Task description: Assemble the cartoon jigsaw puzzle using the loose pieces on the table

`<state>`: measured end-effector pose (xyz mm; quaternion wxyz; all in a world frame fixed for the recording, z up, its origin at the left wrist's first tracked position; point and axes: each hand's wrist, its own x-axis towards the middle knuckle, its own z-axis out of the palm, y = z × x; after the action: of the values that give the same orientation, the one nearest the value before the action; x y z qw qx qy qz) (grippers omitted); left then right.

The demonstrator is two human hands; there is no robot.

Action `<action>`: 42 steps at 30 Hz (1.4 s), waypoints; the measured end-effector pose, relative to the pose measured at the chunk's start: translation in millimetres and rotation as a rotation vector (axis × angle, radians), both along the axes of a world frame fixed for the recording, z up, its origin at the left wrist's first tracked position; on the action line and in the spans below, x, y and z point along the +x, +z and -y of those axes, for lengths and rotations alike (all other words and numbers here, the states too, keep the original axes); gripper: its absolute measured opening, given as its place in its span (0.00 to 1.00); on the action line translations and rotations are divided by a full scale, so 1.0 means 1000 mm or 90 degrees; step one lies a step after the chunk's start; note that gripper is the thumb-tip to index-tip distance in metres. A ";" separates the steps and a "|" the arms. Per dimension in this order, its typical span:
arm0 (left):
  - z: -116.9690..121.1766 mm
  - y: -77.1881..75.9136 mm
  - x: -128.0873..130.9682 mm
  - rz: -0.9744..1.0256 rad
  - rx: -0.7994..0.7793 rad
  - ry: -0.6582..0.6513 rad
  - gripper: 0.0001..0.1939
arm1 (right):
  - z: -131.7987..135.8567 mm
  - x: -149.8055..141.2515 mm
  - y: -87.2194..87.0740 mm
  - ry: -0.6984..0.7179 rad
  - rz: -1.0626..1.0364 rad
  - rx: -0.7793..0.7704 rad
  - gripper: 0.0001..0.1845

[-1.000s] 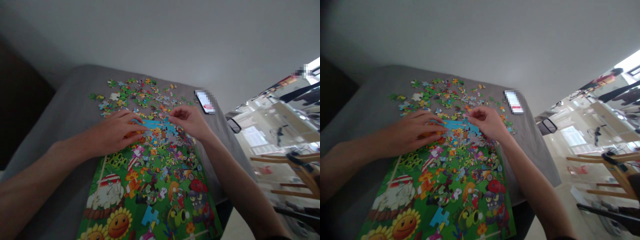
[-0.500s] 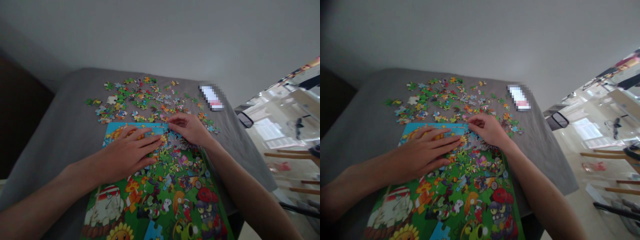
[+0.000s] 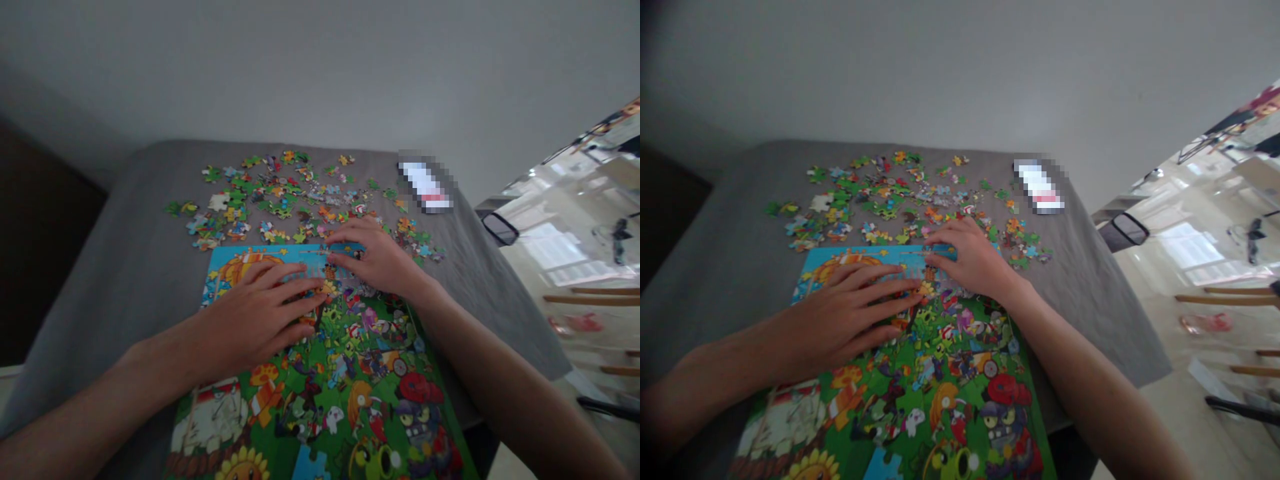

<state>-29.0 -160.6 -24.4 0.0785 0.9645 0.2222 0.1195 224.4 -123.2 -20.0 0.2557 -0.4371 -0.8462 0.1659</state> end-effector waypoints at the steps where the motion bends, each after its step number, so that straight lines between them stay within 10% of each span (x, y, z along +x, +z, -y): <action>1: 0.000 0.000 -0.001 0.000 0.002 0.005 0.21 | 0.001 0.001 0.000 0.005 0.010 0.000 0.11; 15: -0.002 -0.001 -0.007 -0.026 -0.004 0.057 0.23 | 0.000 -0.003 -0.005 0.023 0.048 0.011 0.08; 24: -0.014 0.007 -0.018 -0.019 -0.046 0.093 0.22 | 0.010 0.011 0.021 0.014 -0.038 0.054 0.08; 33: -0.036 0.019 -0.039 0.022 -0.056 0.189 0.21 | 0.031 0.000 0.016 0.164 0.153 -0.020 0.13; 42: -0.039 0.012 -0.035 0.046 -0.075 0.166 0.19 | 0.034 0.004 0.015 0.166 0.069 -0.090 0.04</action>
<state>-64.5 -121.8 -12.2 0.1265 0.9161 0.3496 0.1500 228.7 -156.7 -5.1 0.1546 -0.3489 -0.8944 0.2332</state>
